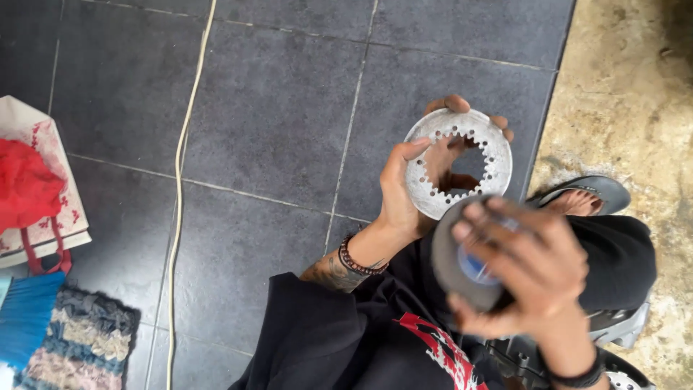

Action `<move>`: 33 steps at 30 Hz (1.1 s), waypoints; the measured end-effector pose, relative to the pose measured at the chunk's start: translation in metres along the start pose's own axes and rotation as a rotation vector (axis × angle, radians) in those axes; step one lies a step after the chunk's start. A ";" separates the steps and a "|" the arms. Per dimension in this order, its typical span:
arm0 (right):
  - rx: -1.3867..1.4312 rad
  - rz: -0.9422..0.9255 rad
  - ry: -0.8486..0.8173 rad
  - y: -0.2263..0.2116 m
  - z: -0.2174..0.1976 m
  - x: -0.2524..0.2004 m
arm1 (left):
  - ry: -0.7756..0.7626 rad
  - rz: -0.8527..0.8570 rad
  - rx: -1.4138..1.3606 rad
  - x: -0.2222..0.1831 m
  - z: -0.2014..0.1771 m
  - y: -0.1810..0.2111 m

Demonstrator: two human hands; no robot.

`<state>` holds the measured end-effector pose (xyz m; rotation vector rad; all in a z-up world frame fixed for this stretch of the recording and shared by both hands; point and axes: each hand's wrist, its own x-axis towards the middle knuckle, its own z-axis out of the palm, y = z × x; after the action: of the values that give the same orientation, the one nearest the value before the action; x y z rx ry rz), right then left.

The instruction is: Manually sanding a motorcycle clutch plate using a grinding disc to remove surface glaze or imperfections.

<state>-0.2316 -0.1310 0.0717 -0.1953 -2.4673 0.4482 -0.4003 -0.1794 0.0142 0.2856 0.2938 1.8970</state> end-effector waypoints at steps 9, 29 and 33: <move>0.001 0.065 -0.080 -0.002 -0.008 0.026 | -0.012 0.115 -0.093 -0.009 0.002 0.013; 0.062 -0.258 -0.077 -0.053 0.022 0.111 | -0.165 0.485 -0.146 -0.028 0.007 0.089; 0.068 -0.297 -0.104 -0.064 0.021 0.116 | -0.057 0.584 0.040 -0.035 0.003 0.121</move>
<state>-0.3393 -0.1683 0.1429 0.2255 -2.5225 0.4216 -0.4942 -0.2523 0.0559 0.4910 0.2234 2.4528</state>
